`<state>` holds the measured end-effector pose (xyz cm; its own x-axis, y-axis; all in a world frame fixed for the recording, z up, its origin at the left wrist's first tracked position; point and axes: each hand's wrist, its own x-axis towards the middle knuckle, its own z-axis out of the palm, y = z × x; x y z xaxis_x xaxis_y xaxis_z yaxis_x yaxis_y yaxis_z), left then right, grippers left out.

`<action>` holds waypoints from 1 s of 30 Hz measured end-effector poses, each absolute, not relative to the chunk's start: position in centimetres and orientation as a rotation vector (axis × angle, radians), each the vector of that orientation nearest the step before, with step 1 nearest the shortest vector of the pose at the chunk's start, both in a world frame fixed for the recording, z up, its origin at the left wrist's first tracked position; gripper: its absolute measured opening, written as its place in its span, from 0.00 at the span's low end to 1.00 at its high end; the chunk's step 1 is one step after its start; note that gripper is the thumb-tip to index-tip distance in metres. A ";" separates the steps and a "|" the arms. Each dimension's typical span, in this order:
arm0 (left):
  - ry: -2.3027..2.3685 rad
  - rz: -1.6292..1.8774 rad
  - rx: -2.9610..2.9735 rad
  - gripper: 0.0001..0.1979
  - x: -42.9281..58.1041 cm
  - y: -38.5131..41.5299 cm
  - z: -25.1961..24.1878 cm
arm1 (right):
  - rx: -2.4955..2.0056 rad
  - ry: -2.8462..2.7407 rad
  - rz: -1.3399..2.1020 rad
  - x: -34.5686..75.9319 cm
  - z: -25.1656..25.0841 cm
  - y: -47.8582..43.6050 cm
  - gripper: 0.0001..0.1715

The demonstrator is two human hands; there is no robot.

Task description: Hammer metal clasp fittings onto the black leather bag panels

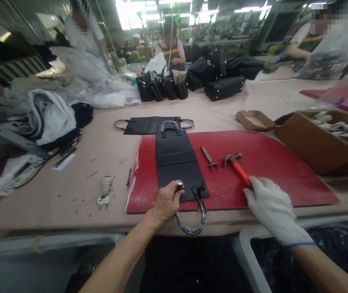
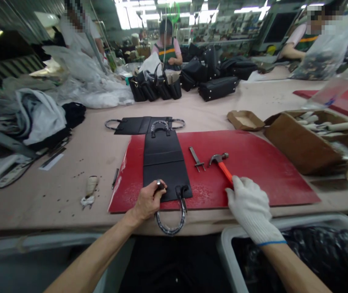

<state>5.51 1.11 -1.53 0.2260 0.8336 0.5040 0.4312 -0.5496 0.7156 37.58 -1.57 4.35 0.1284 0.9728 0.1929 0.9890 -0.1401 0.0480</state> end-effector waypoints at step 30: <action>1.381 1.289 1.849 0.05 4.3 -0.2 -0.7 | -1.627 -2.221 0.202 26.1 0.5 -0.3 0.38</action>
<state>4.29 -0.20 -0.65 0.0411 0.9195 0.3910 0.4533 -0.3659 0.8128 26.06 -0.28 0.51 -0.2584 0.9415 0.2162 0.8870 0.3199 -0.3330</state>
